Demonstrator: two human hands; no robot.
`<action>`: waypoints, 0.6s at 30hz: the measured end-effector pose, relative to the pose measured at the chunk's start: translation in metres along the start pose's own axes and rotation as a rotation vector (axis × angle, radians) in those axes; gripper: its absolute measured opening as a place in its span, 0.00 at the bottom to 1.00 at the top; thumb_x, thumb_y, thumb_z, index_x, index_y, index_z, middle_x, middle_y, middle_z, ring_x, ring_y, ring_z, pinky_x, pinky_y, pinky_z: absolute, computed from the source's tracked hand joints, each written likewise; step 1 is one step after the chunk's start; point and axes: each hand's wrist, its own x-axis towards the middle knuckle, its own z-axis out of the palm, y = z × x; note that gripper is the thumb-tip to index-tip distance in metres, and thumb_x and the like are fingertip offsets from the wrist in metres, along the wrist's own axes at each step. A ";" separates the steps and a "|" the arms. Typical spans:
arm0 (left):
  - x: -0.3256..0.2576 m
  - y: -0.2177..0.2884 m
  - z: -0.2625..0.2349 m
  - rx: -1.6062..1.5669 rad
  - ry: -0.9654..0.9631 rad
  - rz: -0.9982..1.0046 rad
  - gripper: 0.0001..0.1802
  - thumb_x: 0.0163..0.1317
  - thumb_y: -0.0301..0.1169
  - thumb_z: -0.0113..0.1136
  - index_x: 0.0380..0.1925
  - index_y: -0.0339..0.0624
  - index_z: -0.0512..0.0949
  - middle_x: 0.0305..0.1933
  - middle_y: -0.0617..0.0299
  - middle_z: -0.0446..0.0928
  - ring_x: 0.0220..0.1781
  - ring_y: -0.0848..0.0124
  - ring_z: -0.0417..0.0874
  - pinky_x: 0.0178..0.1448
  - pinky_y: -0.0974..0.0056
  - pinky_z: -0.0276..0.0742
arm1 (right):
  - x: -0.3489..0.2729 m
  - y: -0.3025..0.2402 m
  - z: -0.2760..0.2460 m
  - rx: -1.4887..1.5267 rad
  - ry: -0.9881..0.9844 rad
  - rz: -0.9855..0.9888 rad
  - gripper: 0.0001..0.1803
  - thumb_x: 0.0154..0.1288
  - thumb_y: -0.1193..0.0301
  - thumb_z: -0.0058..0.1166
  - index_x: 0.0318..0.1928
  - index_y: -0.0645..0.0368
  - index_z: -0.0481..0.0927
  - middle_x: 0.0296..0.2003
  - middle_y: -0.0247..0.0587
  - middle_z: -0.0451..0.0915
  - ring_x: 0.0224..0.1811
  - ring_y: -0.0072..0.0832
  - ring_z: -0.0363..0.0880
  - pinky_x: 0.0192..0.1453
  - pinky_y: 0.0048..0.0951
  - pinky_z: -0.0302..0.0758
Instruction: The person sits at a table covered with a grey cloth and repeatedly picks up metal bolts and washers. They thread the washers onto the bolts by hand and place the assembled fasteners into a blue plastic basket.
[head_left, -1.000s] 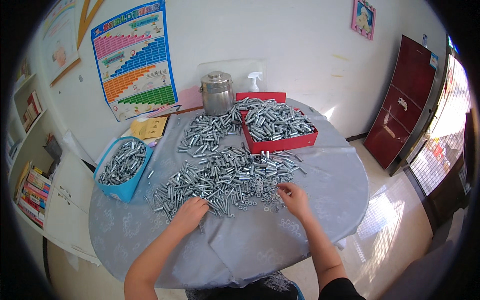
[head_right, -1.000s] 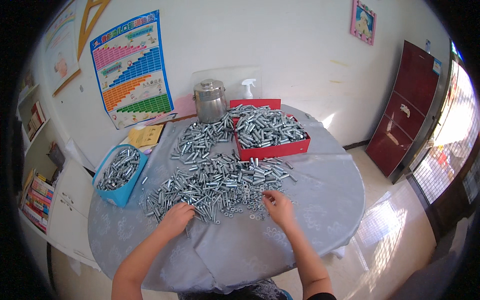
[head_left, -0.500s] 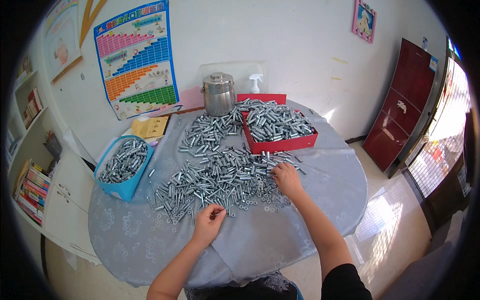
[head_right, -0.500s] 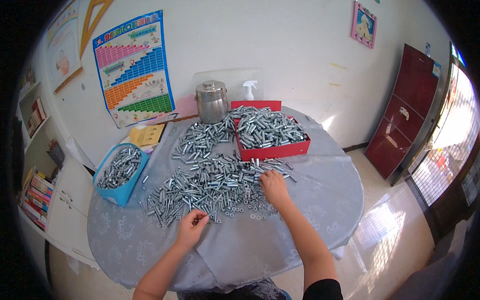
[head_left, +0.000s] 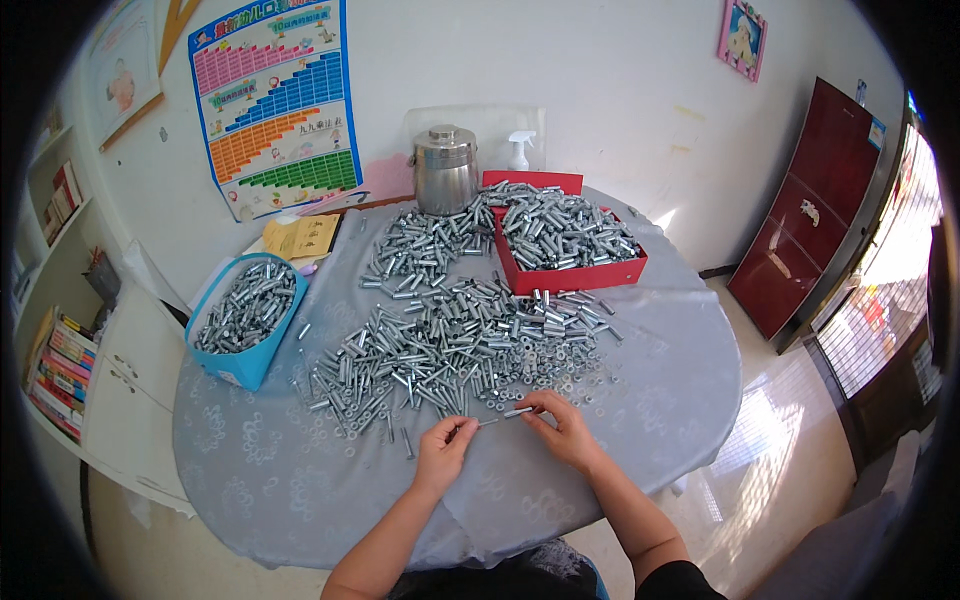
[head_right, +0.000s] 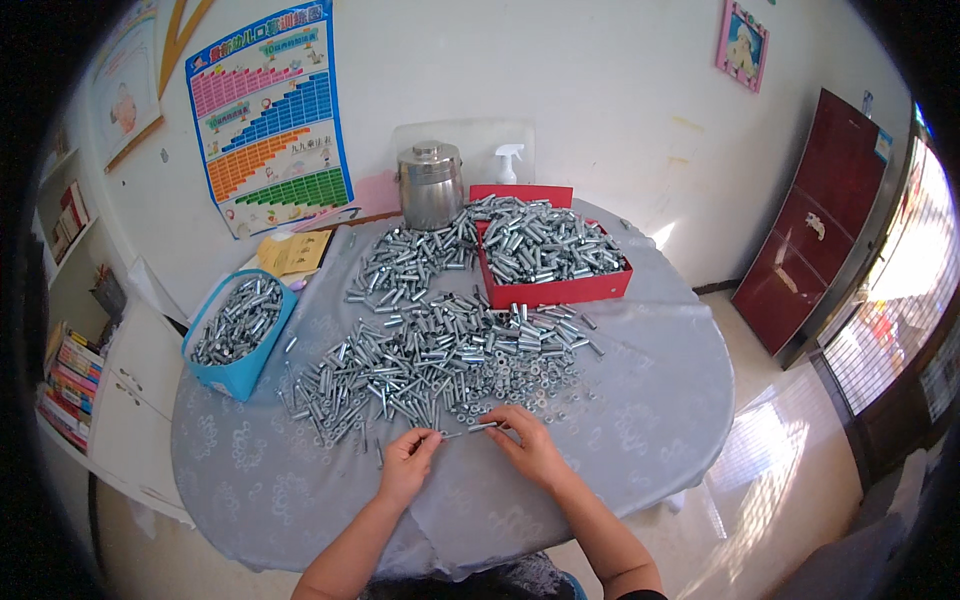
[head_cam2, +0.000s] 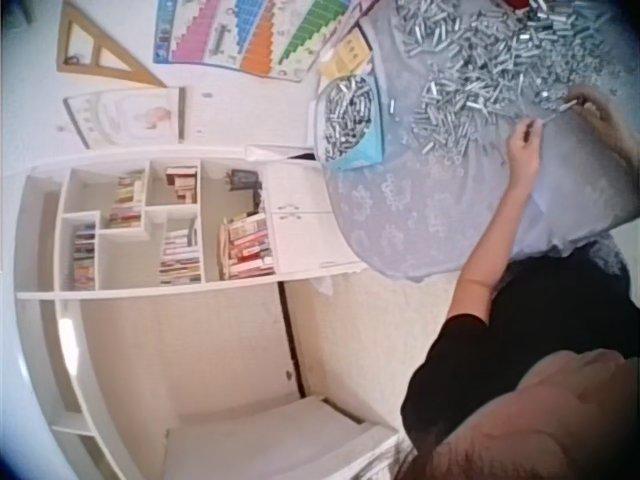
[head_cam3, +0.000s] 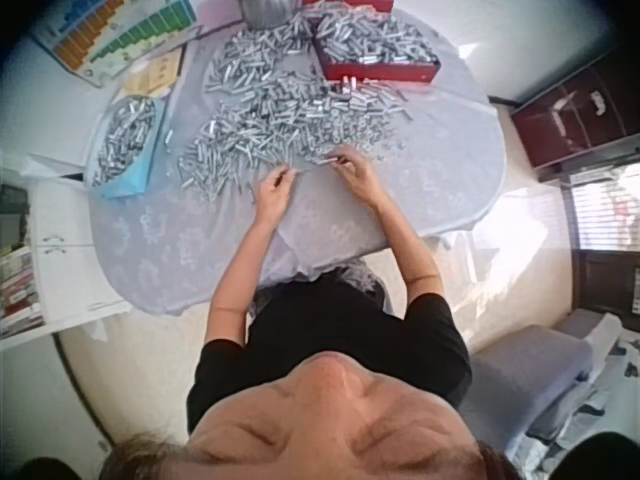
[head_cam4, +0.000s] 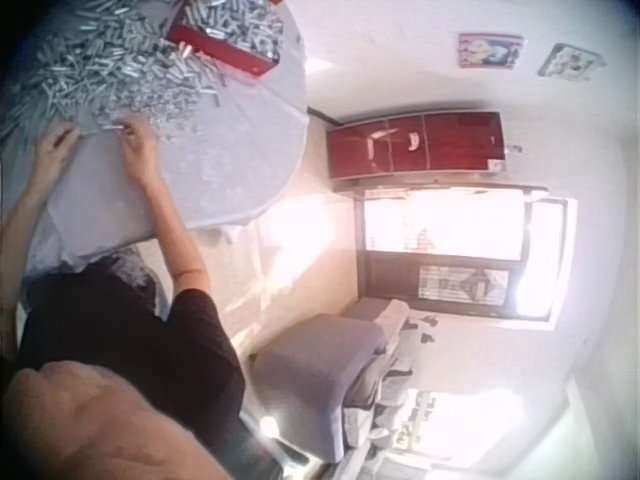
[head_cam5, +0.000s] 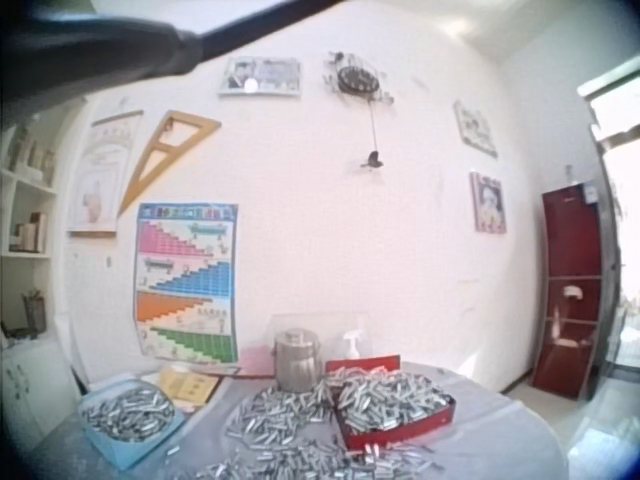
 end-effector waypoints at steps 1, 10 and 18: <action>-0.001 0.002 0.001 0.020 -0.008 0.001 0.10 0.59 0.32 0.56 0.30 0.36 0.78 0.18 0.72 0.70 0.17 0.86 0.62 0.21 0.77 0.56 | 0.000 -0.001 0.001 0.010 -0.011 -0.003 0.09 0.57 0.78 0.52 0.40 0.60 0.76 0.39 0.40 0.75 0.43 0.32 0.74 0.45 0.28 0.72; -0.001 -0.007 0.000 0.050 -0.068 0.043 0.10 0.61 0.33 0.53 0.32 0.37 0.78 0.18 0.74 0.66 0.17 0.86 0.61 0.20 0.78 0.56 | -0.005 -0.002 0.009 0.054 -0.046 0.012 0.10 0.55 0.78 0.53 0.40 0.60 0.77 0.39 0.41 0.75 0.43 0.33 0.74 0.46 0.29 0.72; -0.015 0.000 0.018 0.106 -0.172 0.115 0.13 0.65 0.35 0.46 0.43 0.39 0.73 0.21 0.71 0.67 0.19 0.85 0.63 0.22 0.78 0.58 | -0.012 -0.003 0.024 0.077 -0.070 -0.021 0.13 0.51 0.76 0.60 0.40 0.59 0.77 0.35 0.38 0.78 0.41 0.29 0.76 0.45 0.27 0.73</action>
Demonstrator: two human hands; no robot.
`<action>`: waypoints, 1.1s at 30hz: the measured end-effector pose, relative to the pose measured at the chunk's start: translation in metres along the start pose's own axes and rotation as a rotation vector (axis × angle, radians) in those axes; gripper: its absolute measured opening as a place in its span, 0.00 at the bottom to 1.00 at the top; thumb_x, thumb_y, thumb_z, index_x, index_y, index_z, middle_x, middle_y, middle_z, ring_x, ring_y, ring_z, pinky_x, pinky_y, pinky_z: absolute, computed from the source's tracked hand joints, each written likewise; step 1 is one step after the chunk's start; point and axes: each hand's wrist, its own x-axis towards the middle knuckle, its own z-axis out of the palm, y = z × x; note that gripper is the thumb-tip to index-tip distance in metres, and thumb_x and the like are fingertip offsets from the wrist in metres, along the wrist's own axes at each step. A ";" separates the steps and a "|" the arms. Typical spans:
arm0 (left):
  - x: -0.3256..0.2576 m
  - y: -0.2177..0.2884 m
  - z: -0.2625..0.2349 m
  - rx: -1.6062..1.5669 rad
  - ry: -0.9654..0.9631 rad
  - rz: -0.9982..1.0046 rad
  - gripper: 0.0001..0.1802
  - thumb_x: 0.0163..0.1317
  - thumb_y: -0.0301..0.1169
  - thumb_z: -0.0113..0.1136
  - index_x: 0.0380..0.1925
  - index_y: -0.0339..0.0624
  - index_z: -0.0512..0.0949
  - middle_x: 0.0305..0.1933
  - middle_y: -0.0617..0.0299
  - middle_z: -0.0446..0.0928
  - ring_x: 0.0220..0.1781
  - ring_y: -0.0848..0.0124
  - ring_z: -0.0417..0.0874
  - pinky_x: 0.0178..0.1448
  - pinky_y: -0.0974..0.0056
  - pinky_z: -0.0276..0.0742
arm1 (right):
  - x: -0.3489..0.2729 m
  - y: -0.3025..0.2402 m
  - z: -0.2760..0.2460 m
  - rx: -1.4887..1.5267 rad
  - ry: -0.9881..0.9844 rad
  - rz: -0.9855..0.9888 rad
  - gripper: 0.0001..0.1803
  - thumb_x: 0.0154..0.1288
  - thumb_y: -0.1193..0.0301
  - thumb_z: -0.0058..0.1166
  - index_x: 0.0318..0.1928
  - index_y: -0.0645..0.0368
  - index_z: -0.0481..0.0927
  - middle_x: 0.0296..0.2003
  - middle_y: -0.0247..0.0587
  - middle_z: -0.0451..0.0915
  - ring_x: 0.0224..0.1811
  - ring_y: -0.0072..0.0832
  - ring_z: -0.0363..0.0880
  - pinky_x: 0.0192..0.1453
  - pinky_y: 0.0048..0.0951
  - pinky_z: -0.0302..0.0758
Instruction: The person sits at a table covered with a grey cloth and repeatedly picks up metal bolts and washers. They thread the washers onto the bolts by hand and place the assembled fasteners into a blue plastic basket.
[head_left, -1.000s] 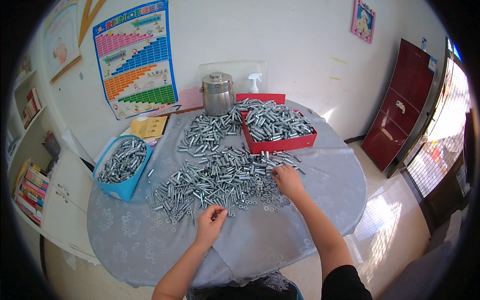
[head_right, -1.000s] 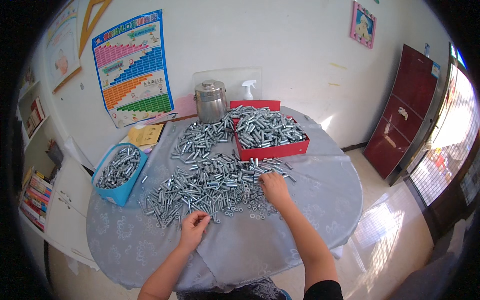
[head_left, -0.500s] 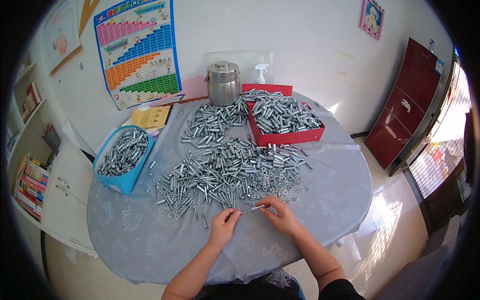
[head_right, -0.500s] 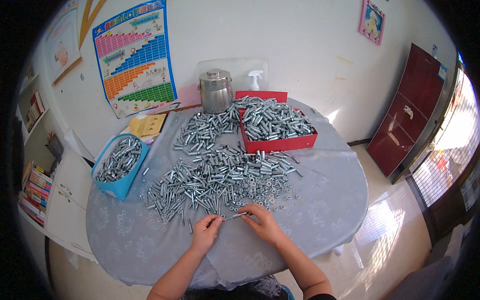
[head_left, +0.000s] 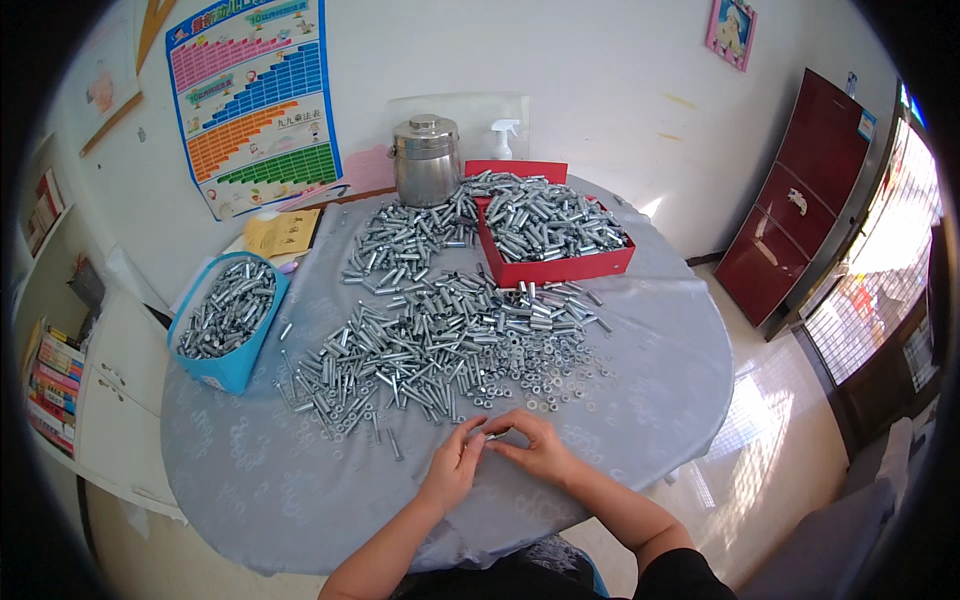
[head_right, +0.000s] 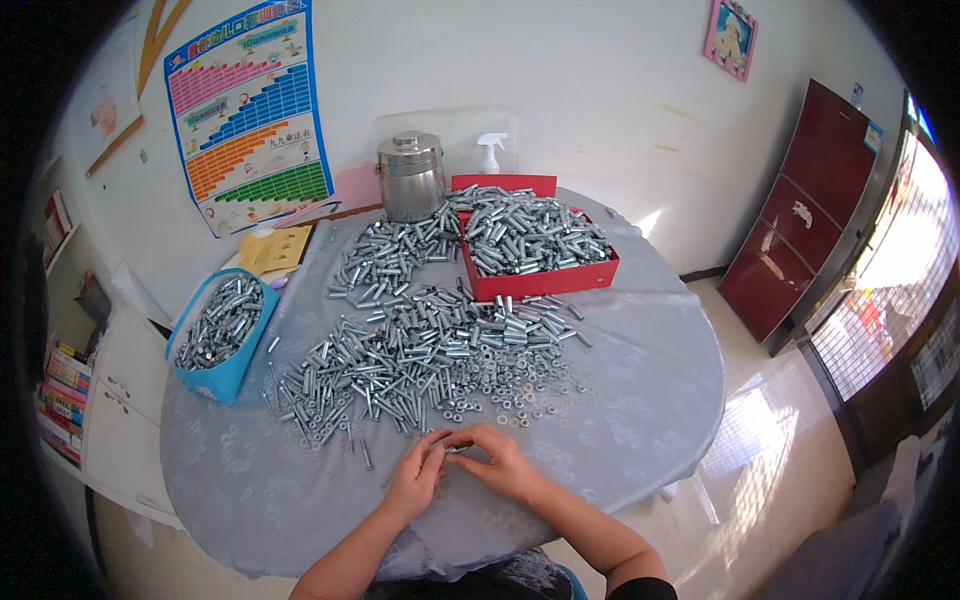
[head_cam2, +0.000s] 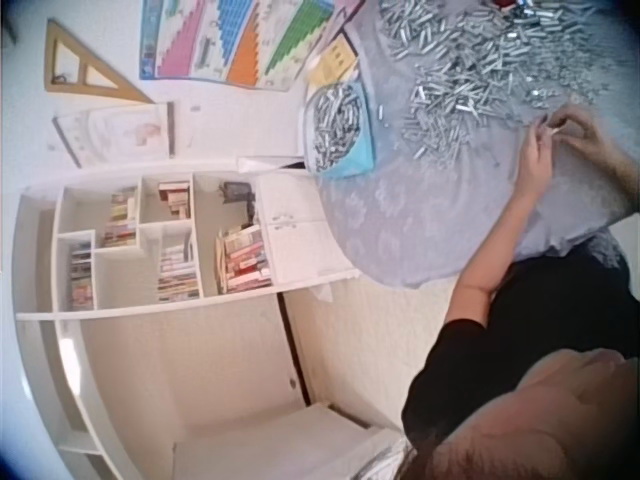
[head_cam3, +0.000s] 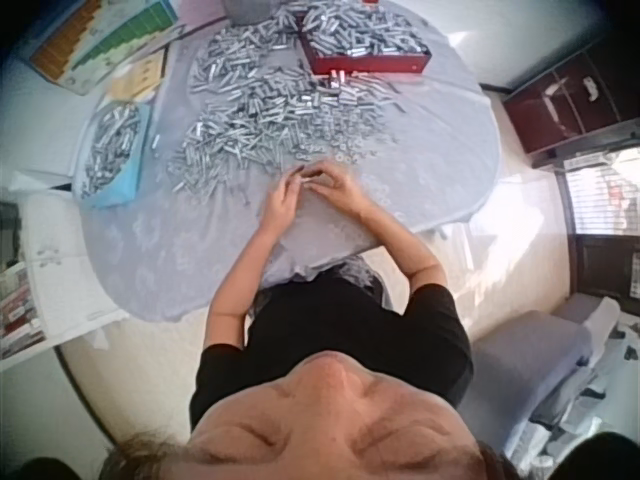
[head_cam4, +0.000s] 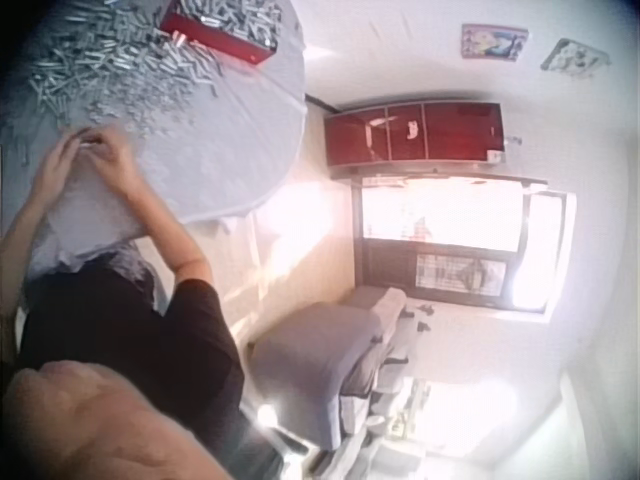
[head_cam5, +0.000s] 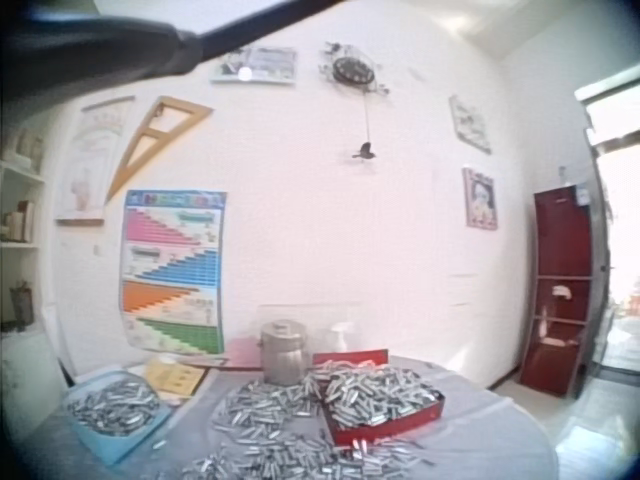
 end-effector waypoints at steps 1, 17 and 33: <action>0.000 -0.005 0.001 0.016 0.004 0.035 0.14 0.65 0.36 0.46 0.42 0.39 0.73 0.21 0.70 0.67 0.20 0.84 0.64 0.24 0.77 0.59 | -0.001 0.000 0.001 0.007 0.009 -0.001 0.13 0.50 0.76 0.61 0.40 0.58 0.77 0.35 0.38 0.78 0.40 0.29 0.76 0.45 0.27 0.73; 0.002 -0.002 -0.015 -0.319 0.009 -0.277 0.12 0.66 0.35 0.44 0.35 0.40 0.74 0.17 0.74 0.60 0.15 0.86 0.56 0.18 0.78 0.54 | 0.003 0.026 -0.050 -0.715 0.294 0.120 0.06 0.45 0.69 0.61 0.27 0.53 0.81 0.29 0.34 0.76 0.36 0.34 0.71 0.41 0.34 0.66; 0.001 0.000 -0.015 -0.346 0.005 -0.295 0.11 0.66 0.35 0.45 0.36 0.40 0.74 0.17 0.74 0.60 0.15 0.86 0.56 0.18 0.78 0.53 | 0.010 0.014 -0.038 -0.779 0.171 0.177 0.07 0.45 0.67 0.61 0.27 0.54 0.80 0.29 0.34 0.74 0.40 0.34 0.69 0.48 0.34 0.60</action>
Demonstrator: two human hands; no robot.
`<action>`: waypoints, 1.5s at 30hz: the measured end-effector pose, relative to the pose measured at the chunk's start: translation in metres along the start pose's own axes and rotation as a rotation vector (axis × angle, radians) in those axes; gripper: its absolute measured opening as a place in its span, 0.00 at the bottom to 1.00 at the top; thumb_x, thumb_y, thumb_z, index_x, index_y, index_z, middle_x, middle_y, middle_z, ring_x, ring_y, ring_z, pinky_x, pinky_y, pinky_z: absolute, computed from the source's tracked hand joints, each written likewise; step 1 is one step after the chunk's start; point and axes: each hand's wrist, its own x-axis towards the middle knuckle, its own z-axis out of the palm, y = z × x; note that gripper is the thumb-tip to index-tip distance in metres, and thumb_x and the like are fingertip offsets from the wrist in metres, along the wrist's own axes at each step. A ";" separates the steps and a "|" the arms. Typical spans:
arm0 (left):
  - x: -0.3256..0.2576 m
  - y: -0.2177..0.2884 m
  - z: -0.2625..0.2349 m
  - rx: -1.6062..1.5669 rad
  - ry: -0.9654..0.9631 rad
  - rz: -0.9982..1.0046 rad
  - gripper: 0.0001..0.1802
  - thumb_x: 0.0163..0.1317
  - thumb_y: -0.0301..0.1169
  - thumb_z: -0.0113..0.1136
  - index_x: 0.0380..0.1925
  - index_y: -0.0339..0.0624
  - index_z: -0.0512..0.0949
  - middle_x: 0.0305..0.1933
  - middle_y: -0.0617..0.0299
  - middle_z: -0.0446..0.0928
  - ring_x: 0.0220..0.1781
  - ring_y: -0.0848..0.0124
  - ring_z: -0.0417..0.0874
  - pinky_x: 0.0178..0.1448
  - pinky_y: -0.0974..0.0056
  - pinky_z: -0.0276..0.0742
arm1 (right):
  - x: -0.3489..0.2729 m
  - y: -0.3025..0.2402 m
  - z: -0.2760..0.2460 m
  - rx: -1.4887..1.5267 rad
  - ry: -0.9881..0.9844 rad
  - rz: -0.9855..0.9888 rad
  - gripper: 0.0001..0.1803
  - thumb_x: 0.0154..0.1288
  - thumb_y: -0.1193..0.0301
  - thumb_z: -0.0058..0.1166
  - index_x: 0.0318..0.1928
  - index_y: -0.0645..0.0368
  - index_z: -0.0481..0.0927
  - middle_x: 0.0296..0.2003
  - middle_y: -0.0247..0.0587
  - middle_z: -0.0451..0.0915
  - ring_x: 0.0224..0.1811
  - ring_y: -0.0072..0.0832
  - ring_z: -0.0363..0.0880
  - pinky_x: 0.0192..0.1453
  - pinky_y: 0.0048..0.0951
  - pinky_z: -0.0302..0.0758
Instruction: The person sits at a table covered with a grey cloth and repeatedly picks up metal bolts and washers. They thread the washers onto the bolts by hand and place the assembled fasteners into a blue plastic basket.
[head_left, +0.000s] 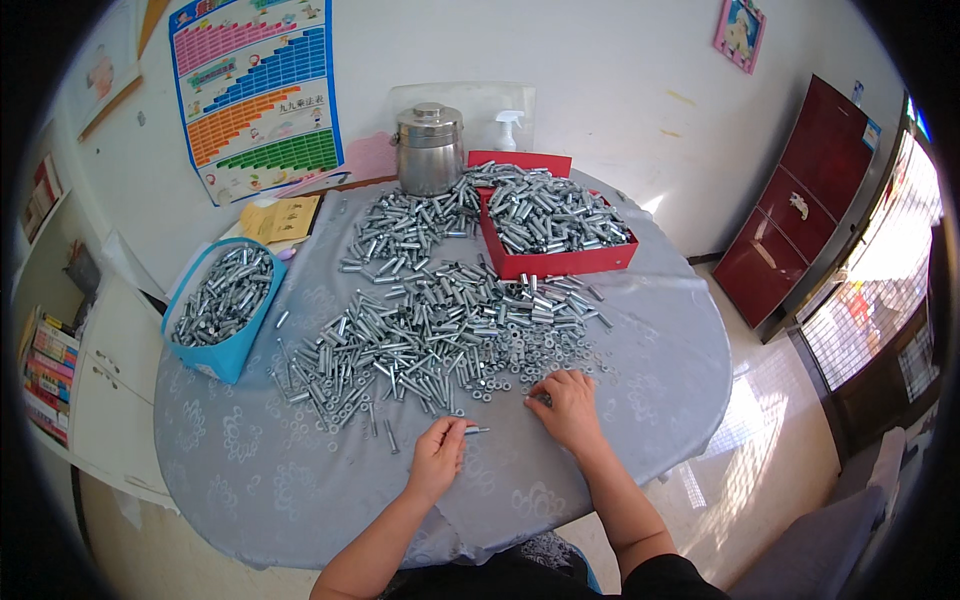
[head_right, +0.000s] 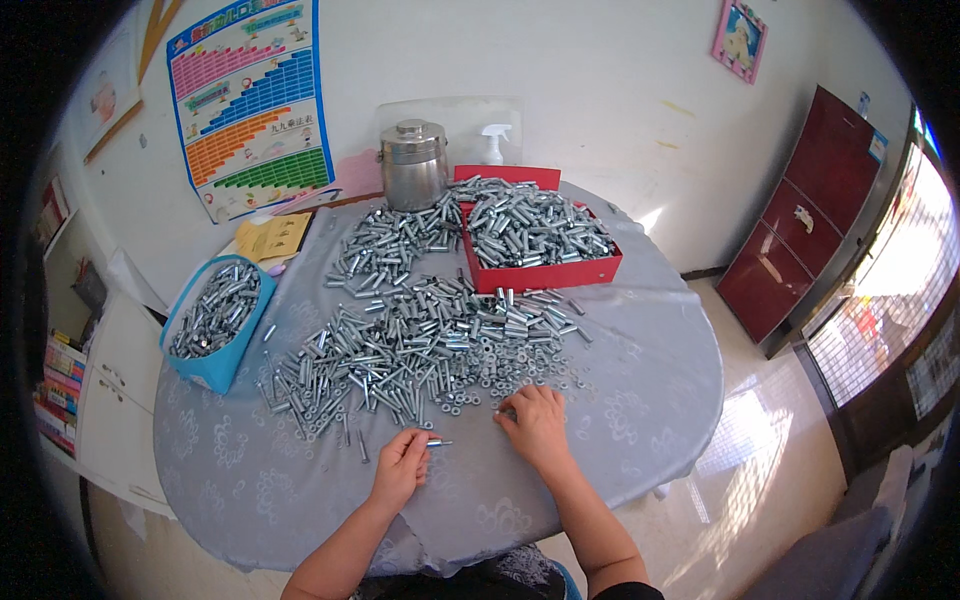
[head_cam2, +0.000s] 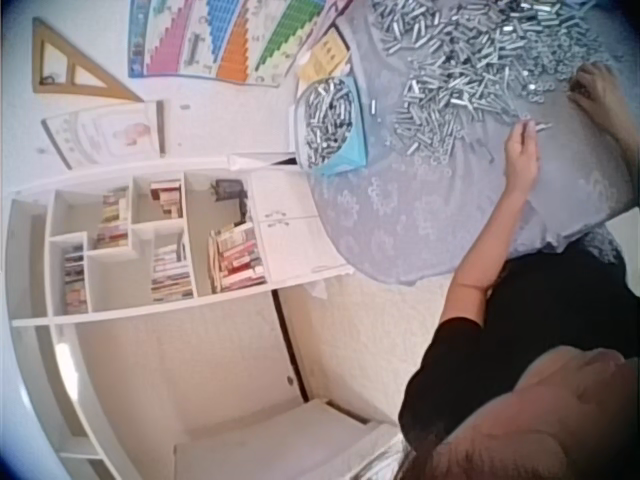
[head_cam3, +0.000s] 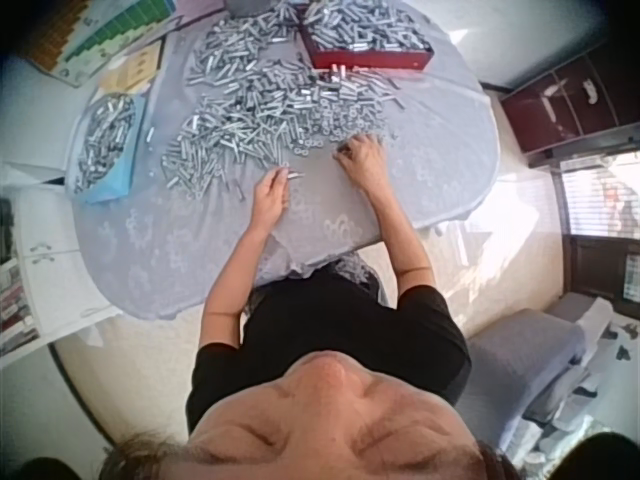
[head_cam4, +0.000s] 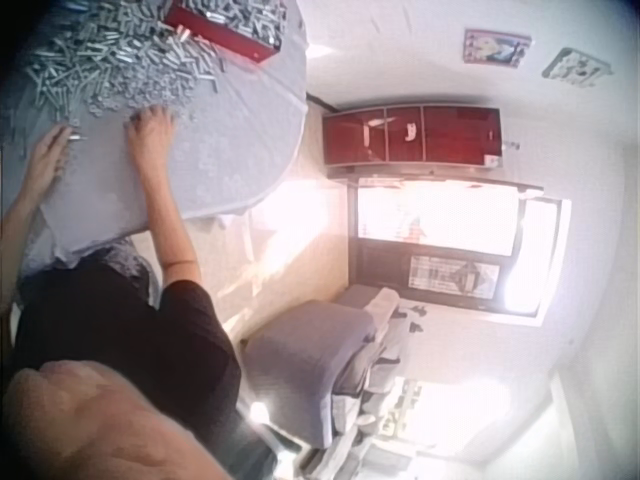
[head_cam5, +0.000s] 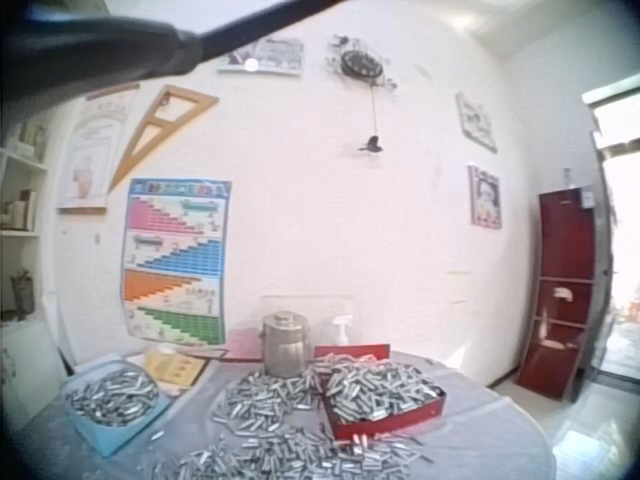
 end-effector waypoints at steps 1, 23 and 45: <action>0.000 0.001 0.000 -0.005 0.002 -0.005 0.11 0.66 0.35 0.45 0.36 0.40 0.74 0.17 0.74 0.60 0.15 0.86 0.56 0.18 0.78 0.53 | 0.000 -0.001 0.000 -0.002 0.001 -0.001 0.07 0.45 0.67 0.61 0.26 0.54 0.80 0.30 0.34 0.74 0.40 0.33 0.69 0.48 0.34 0.60; -0.003 0.008 0.005 -0.251 -0.074 -0.235 0.14 0.68 0.38 0.39 0.40 0.40 0.69 0.18 0.71 0.55 0.14 0.83 0.51 0.17 0.76 0.48 | -0.013 -0.019 0.020 1.136 -0.448 0.274 0.07 0.51 0.75 0.61 0.32 0.59 0.77 0.29 0.29 0.77 0.36 0.16 0.73 0.39 0.20 0.70; -0.001 0.005 -0.002 -0.390 -0.055 -0.255 0.14 0.67 0.41 0.41 0.39 0.41 0.68 0.17 0.71 0.56 0.14 0.82 0.51 0.16 0.75 0.48 | -0.001 -0.001 0.013 0.007 0.099 -0.084 0.07 0.48 0.69 0.58 0.30 0.55 0.80 0.30 0.36 0.76 0.37 0.35 0.71 0.41 0.35 0.66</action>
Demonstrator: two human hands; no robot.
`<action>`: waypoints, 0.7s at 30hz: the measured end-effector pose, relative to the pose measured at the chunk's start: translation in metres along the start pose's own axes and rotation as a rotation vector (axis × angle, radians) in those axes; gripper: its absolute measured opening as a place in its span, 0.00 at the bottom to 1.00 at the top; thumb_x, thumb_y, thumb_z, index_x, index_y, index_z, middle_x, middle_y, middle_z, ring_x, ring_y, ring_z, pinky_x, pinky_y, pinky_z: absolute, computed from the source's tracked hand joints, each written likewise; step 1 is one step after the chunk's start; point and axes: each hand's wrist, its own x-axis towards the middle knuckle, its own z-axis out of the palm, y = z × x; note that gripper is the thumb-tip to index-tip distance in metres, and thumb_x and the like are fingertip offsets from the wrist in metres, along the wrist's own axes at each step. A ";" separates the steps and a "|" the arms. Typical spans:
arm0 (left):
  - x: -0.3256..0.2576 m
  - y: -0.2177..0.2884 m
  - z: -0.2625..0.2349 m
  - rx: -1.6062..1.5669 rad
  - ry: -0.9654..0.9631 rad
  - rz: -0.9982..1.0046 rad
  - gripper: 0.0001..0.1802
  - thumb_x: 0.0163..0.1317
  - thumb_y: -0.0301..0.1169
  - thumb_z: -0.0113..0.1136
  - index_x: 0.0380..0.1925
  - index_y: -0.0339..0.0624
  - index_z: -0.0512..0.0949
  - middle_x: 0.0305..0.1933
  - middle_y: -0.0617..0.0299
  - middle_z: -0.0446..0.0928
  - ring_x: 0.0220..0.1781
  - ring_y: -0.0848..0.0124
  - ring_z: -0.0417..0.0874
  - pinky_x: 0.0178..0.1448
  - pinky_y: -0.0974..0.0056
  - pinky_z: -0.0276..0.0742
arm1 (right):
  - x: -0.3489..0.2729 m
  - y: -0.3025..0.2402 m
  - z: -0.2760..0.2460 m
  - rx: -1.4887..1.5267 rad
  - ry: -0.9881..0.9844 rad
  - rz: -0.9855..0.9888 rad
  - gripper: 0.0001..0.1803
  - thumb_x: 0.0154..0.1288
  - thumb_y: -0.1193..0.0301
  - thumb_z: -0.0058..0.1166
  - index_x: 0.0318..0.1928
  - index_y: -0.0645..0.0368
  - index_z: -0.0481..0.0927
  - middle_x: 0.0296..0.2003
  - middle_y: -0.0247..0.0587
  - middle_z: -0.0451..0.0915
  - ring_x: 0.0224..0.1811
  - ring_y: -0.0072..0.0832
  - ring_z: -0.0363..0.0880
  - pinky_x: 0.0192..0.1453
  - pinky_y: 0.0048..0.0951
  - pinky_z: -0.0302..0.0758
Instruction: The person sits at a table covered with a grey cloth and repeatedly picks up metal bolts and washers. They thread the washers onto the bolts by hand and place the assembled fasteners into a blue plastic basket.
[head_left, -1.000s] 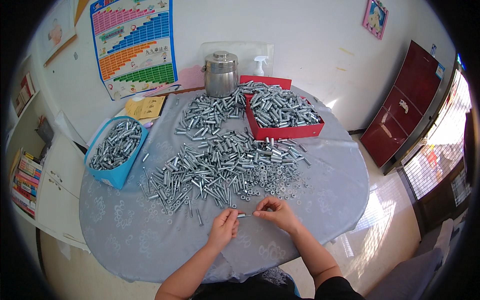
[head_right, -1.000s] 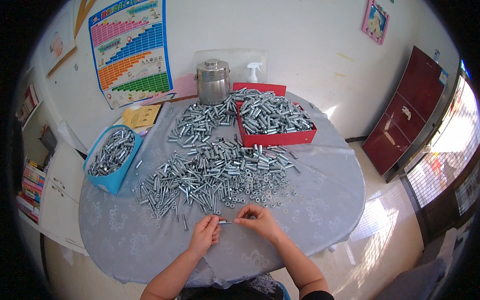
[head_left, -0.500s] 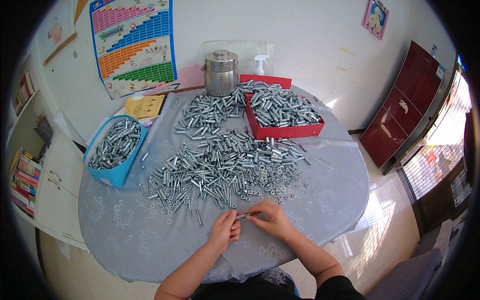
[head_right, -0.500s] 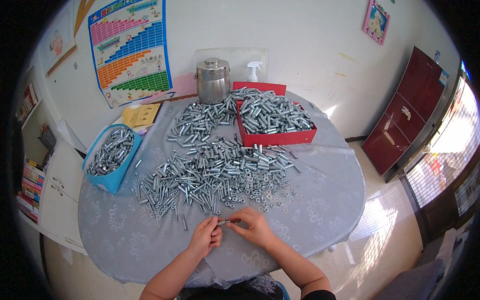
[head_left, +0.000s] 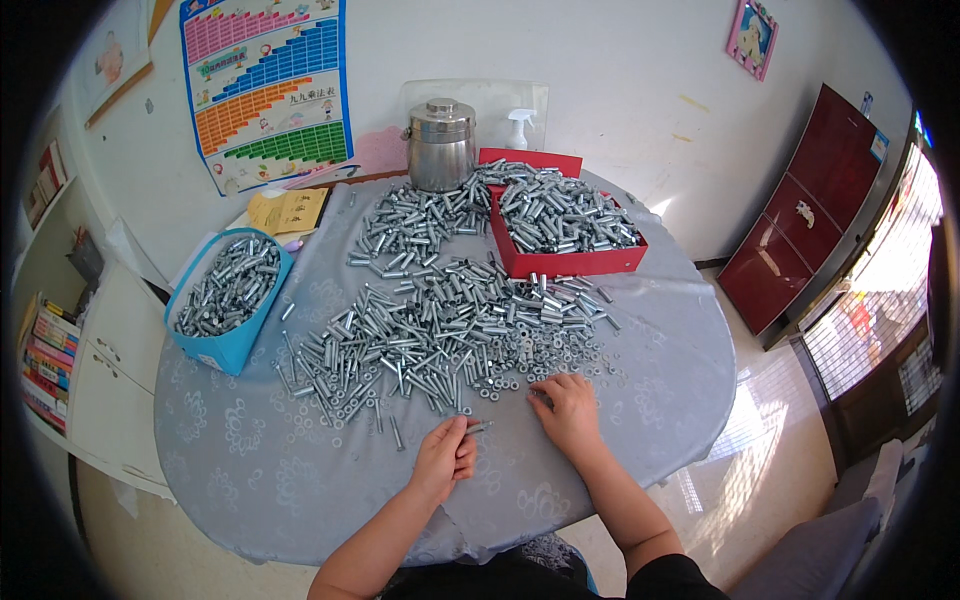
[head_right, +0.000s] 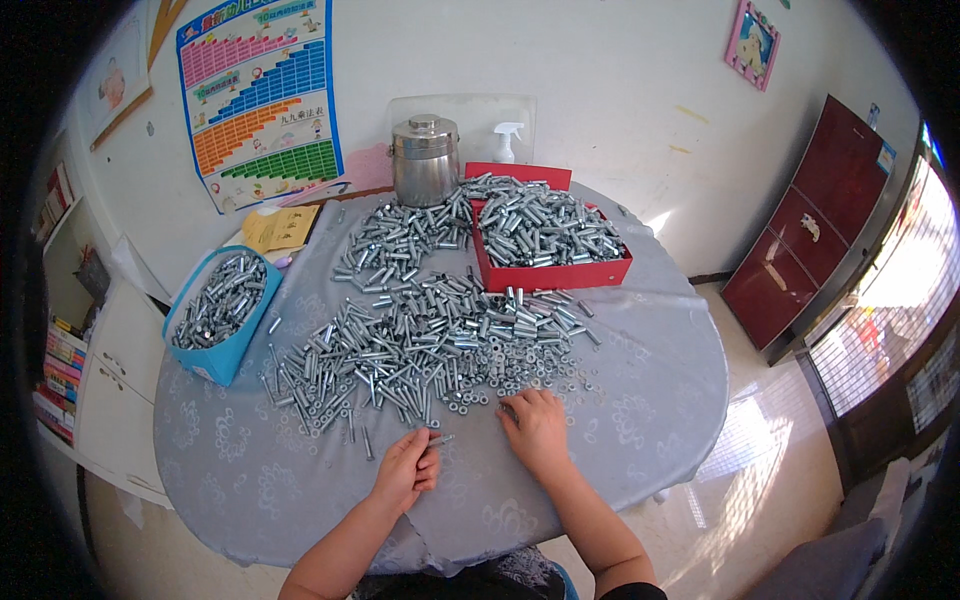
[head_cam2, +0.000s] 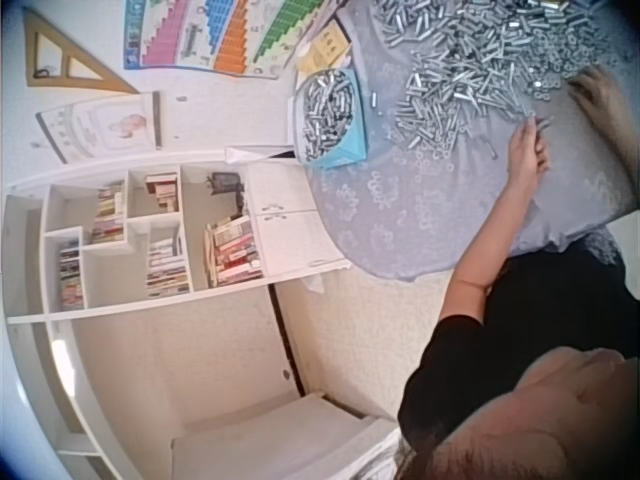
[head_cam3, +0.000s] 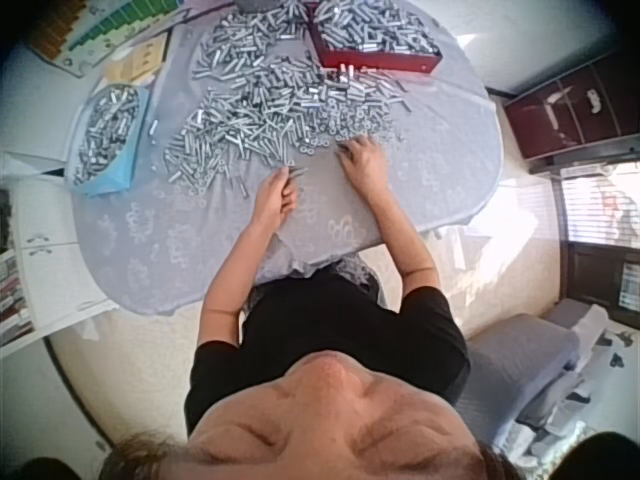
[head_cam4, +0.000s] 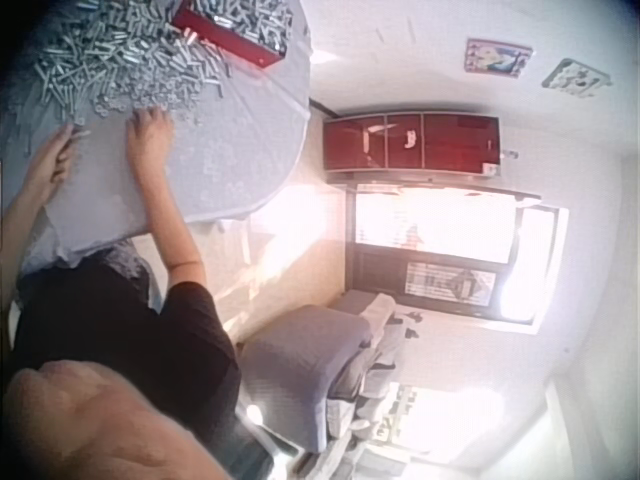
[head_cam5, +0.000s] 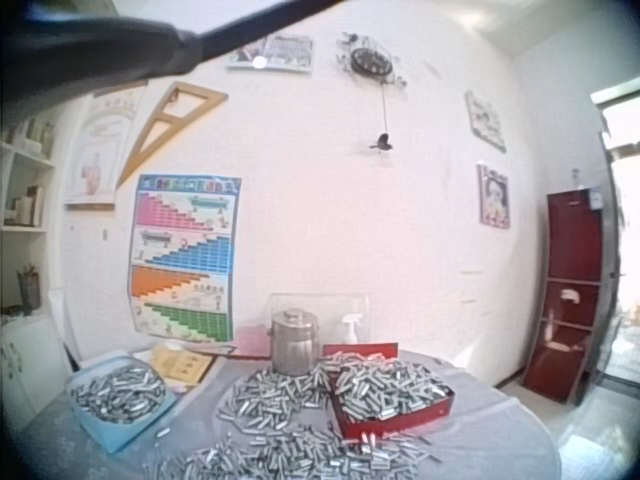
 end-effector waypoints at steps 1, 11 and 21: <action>0.000 0.000 -0.001 0.003 -0.001 0.005 0.15 0.67 0.41 0.41 0.39 0.40 0.68 0.17 0.71 0.56 0.14 0.82 0.51 0.16 0.75 0.49 | 0.000 0.000 0.000 0.007 -0.010 0.009 0.07 0.48 0.69 0.58 0.30 0.55 0.80 0.30 0.36 0.76 0.37 0.35 0.71 0.42 0.35 0.65; 0.000 0.000 -0.002 0.015 0.003 0.000 0.13 0.66 0.41 0.43 0.38 0.44 0.69 0.18 0.71 0.56 0.15 0.82 0.52 0.17 0.76 0.48 | 0.000 -0.003 -0.003 0.069 0.016 -0.037 0.05 0.46 0.73 0.60 0.26 0.55 0.79 0.28 0.34 0.77 0.34 0.34 0.72 0.39 0.32 0.66; 0.001 0.000 -0.001 0.031 0.015 -0.020 0.14 0.67 0.41 0.43 0.39 0.43 0.69 0.18 0.71 0.56 0.15 0.82 0.52 0.16 0.76 0.49 | -0.009 -0.018 0.002 1.071 -0.396 0.435 0.07 0.56 0.70 0.58 0.34 0.59 0.79 0.28 0.25 0.76 0.30 0.13 0.70 0.36 0.17 0.68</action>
